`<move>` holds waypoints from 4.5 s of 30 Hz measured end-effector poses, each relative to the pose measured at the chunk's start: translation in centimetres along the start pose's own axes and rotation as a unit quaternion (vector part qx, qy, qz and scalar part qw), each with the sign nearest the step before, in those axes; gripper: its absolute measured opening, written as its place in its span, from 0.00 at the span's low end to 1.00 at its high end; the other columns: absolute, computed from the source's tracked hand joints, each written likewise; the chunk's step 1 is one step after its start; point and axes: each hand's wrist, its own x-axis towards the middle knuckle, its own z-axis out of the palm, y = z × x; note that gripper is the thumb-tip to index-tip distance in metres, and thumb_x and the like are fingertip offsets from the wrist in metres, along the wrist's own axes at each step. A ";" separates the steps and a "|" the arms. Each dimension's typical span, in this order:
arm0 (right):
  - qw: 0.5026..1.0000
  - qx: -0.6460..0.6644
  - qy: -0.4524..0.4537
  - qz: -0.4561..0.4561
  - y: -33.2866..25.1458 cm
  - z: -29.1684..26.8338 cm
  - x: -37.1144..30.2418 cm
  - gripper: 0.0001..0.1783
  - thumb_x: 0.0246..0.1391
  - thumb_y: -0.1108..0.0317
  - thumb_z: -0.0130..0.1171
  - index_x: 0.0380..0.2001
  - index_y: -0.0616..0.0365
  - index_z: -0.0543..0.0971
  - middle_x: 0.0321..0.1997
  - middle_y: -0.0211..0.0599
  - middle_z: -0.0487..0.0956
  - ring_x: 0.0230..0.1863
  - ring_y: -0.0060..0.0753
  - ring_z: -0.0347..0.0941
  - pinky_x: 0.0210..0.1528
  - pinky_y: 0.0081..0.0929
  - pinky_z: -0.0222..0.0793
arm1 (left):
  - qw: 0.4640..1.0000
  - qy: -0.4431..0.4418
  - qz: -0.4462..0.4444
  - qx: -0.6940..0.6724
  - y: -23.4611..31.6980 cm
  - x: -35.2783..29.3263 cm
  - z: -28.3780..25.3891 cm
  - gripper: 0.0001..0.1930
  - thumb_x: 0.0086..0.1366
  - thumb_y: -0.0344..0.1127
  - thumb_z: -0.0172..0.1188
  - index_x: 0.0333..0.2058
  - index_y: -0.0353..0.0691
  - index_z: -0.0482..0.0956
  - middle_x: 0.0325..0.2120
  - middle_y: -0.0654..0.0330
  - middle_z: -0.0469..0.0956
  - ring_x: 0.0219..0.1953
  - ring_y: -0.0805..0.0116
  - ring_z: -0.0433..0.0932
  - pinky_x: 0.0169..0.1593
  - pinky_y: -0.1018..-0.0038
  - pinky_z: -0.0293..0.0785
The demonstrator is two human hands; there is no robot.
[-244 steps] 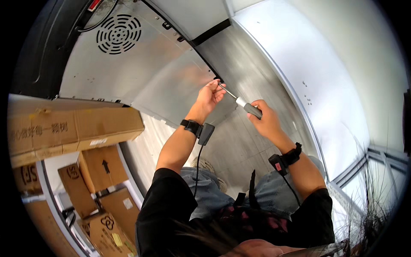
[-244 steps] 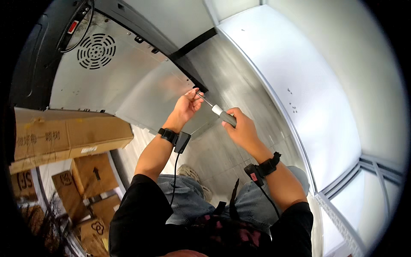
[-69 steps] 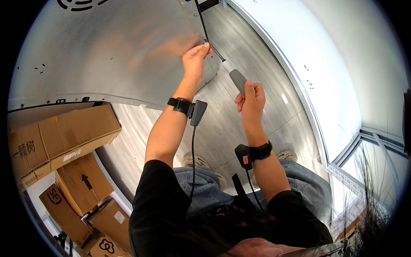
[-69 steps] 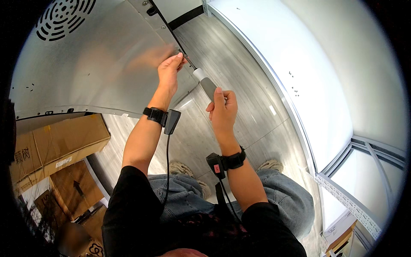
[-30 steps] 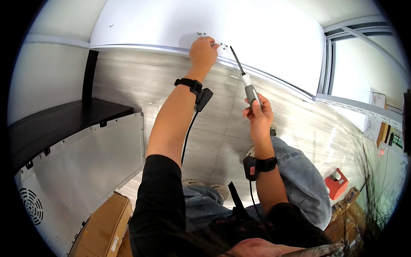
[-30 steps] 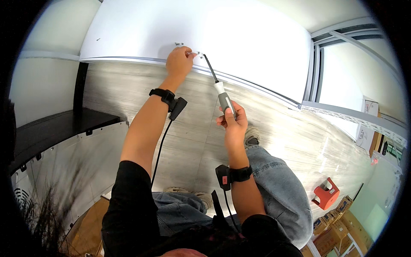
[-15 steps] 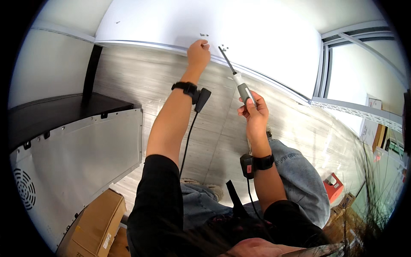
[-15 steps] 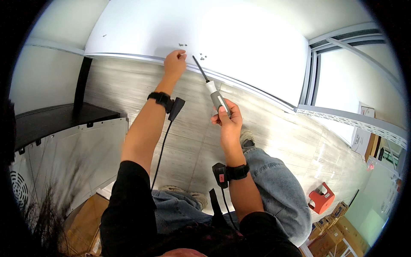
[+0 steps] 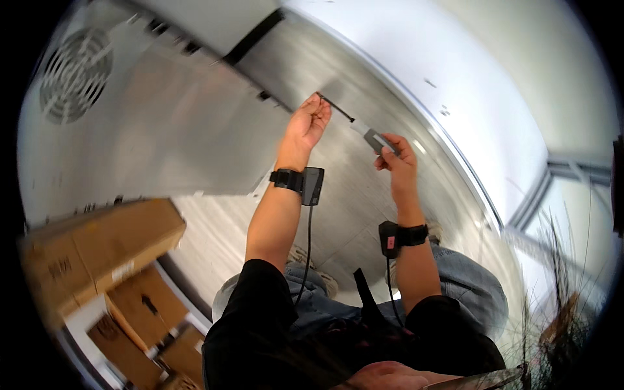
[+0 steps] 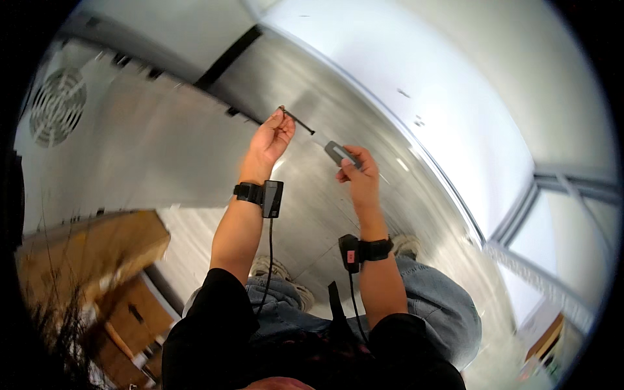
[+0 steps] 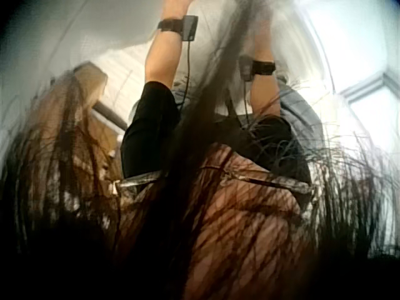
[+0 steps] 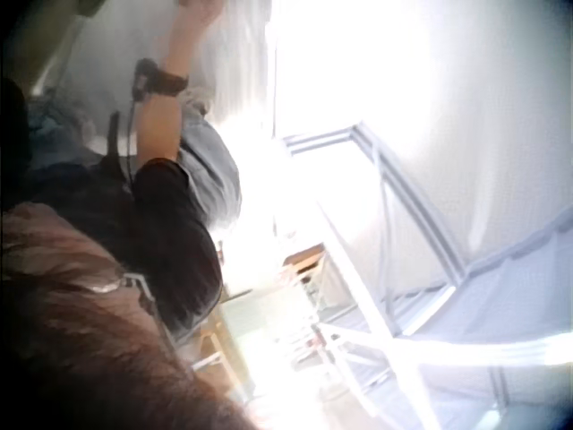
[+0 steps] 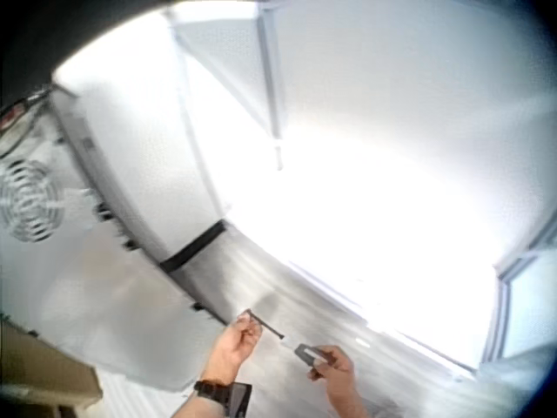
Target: The person uses a manual screwdriver to fasten screws into the back panel of a white appliance, likely a refrigerator. The person repeatedly positions the screwdriver and turns it to secure the screws along the edge of the metal casing.
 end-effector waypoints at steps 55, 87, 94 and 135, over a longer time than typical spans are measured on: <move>0.888 -0.251 -0.265 -0.281 -1.1 20.5 -15.1 0.14 0.42 0.76 0.61 0.35 0.61 0.73 0.29 0.36 0.73 0.30 0.30 0.71 0.33 0.24 0.65 | 0.978 0.136 0.159 -0.020 16.0 -25.9 -10.8 0.06 0.67 0.33 0.48 0.36 0.37 0.72 0.34 0.58 0.76 0.36 0.67 0.76 0.39 0.75 0.77; 0.853 -0.210 -0.179 -0.443 1.6 26.0 -19.8 0.22 0.38 0.81 0.64 0.41 0.62 0.73 0.34 0.43 0.73 0.32 0.37 0.71 0.31 0.27 0.68 | 0.971 0.091 0.217 -0.038 20.0 -27.4 -7.7 0.07 0.67 0.38 0.49 0.37 0.44 0.74 0.37 0.64 0.78 0.42 0.67 0.74 0.47 0.72 0.66; 0.848 -0.218 -0.181 -0.448 1.6 26.1 -19.8 0.23 0.38 0.82 0.65 0.41 0.62 0.73 0.34 0.43 0.72 0.31 0.37 0.71 0.30 0.27 0.68 | 0.973 0.085 0.205 -0.063 20.3 -27.1 -7.9 0.06 0.65 0.39 0.51 0.35 0.46 0.76 0.36 0.66 0.78 0.43 0.67 0.73 0.48 0.71 0.64; 0.895 -0.108 -0.153 -0.405 2.8 27.7 -21.6 0.28 0.53 0.68 0.57 0.52 0.66 0.57 0.47 0.49 0.63 0.41 0.39 0.64 0.42 0.32 0.64 | 0.846 0.056 0.416 0.329 19.0 -26.7 -9.6 0.18 0.66 0.37 0.36 0.29 0.35 0.75 0.43 0.52 0.76 0.43 0.65 0.73 0.54 0.69 0.63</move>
